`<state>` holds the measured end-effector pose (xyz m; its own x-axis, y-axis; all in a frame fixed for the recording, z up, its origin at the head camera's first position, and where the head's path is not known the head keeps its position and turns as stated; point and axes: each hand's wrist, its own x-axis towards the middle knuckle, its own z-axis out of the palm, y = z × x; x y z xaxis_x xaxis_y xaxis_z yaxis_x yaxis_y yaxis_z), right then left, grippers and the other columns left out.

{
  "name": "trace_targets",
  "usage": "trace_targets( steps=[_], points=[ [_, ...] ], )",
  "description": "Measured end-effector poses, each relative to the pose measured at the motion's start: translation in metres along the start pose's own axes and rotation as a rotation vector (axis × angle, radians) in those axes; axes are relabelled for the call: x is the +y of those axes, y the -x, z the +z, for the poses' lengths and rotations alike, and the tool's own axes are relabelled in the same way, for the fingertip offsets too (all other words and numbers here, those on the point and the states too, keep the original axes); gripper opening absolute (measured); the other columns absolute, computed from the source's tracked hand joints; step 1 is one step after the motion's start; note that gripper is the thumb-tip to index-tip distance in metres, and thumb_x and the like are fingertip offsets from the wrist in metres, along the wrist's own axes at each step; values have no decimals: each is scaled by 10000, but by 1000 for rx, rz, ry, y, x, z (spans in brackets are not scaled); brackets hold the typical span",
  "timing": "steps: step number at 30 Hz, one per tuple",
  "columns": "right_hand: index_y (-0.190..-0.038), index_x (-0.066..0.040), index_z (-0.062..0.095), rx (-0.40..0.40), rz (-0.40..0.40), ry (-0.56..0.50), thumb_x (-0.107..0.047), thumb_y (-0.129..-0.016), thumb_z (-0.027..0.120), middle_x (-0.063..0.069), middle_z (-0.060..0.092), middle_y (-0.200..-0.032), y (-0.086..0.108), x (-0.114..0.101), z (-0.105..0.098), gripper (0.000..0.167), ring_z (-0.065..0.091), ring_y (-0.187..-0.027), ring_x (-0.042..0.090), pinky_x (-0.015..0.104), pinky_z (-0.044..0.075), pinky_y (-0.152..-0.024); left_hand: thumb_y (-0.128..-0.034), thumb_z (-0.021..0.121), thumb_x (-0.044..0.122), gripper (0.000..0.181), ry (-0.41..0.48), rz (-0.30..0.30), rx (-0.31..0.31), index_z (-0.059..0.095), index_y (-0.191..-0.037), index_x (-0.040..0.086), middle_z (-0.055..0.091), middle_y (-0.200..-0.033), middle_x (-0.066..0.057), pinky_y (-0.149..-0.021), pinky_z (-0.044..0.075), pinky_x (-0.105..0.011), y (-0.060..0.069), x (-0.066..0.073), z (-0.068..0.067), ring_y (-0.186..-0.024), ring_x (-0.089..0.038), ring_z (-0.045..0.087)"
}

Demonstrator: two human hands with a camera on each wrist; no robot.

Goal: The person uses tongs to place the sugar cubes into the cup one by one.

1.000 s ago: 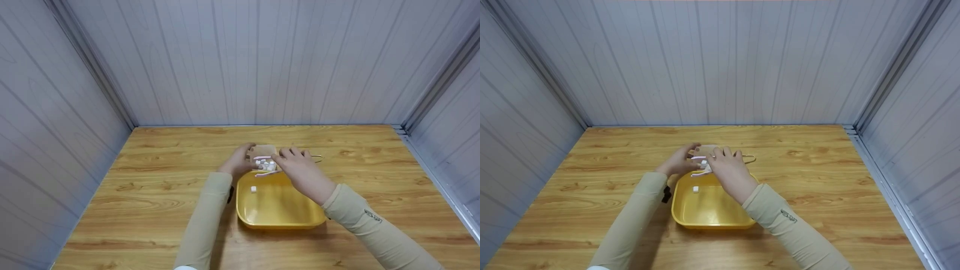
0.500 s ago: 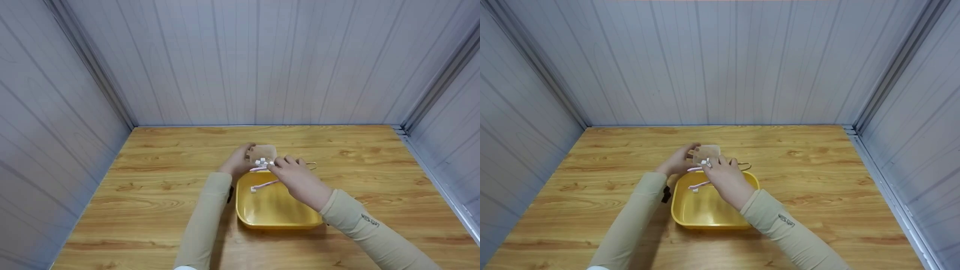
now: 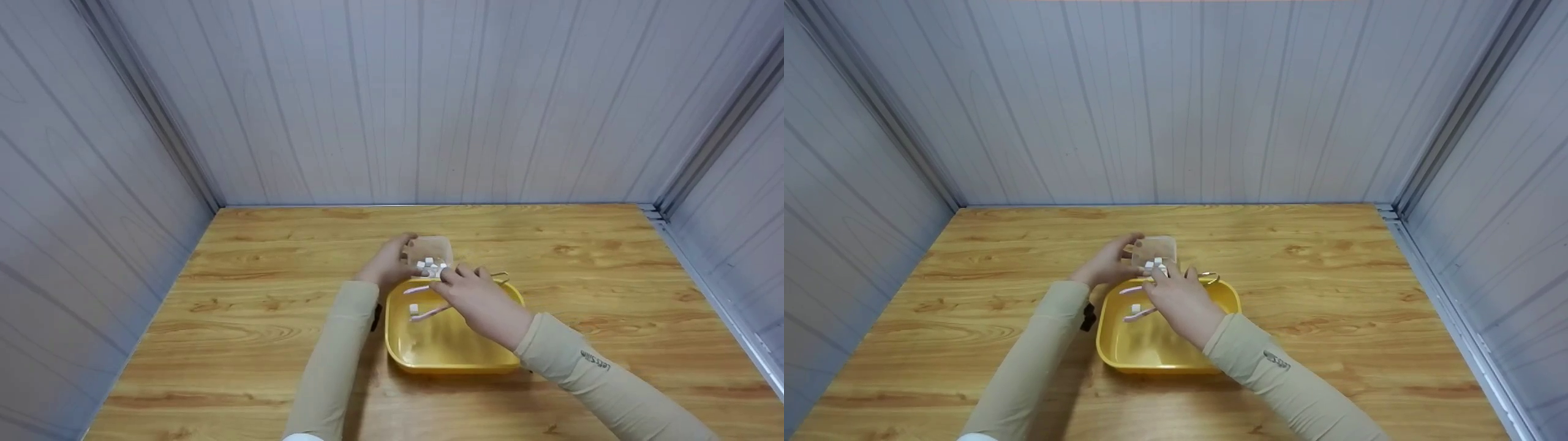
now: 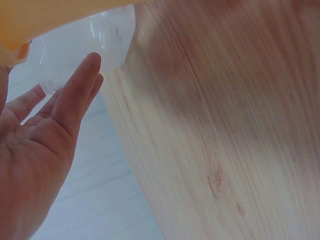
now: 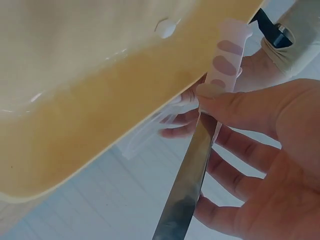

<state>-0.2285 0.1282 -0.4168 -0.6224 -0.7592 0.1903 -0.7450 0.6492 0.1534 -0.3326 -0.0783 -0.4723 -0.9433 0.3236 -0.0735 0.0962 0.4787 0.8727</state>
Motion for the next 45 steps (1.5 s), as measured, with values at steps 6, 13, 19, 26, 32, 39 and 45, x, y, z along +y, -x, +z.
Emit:
trace_targets(
  steps=[6, 13, 19, 26, 32, 39, 45],
  points=[
    [-1226, -141, 606, -2, -9, 30, 24, -769, 757, 76, 568, -1079, -1, 0, 7, 509, 519, -914, 260, 409, 457, -628, -804, 751, 34, 783, -13, -6, 3, 344, -1471, 88, 367, -1449, -163, -906, 489, -374, 0, 0, 1, -1245, -355, 447],
    [-1217, -150, 615, -45, 26, 18, 14, -767, 757, 78, 565, -1095, -3, -1, 11, 499, 523, -900, 260, 413, 464, -643, -794, 762, 32, 797, 27, -14, 10, 343, -1469, 88, 365, -1451, -174, -907, 491, -367, 1, 0, 2, -1251, -362, 443],
    [-1238, -155, 621, -83, 47, 20, -1, -768, 756, 86, 571, -1146, -5, -1, 13, 512, 524, -939, 270, 418, 462, -656, -789, 761, 13, 807, 83, -32, 10, 340, -1473, 93, 351, -1461, -176, -904, 492, -357, 1, 1, 2, -1262, -361, 428],
    [-1233, -151, 625, -126, 61, 42, -28, -798, 739, 92, 576, -1158, -9, -1, 17, 467, 521, -943, 270, 436, 464, -676, -805, 747, 23, 793, 47, -39, 14, 340, -1479, 121, 367, -1461, -152, -904, 492, -365, 1, 2, 1, -1251, -344, 445],
    [-1211, -129, 632, -131, 58, 52, -39, -811, 725, 106, 584, -1152, -11, 0, 21, 420, 531, -943, 279, 460, 483, -700, -803, 743, 13, 792, 78, -61, 18, 350, -1476, 153, 359, -1470, -136, -895, 495, -360, 2, 1, 2, -1259, -332, 435],
    [-1197, -123, 636, -131, 77, 33, -18, -806, 718, 111, 596, -1141, -12, 2, 22, 413, 543, -942, 278, 463, 494, -714, -801, 756, 35, 796, 71, -70, 16, 346, -1476, 133, 362, -1469, -130, -922, 482, -377, 2, 3, 2, -1270, -343, 422],
    [-1122, -119, 662, -109, 54, 82, -31, -813, 713, 102, 600, -1055, -14, 2, 25, 325, 537, -875, 269, 467, 496, -661, -800, 764, 51, 779, -25, 4, 3, 348, -1459, 68, 383, -1431, -191, -915, 488, -384, 1, 2, -1, -1246, -381, 441]
  ],
)
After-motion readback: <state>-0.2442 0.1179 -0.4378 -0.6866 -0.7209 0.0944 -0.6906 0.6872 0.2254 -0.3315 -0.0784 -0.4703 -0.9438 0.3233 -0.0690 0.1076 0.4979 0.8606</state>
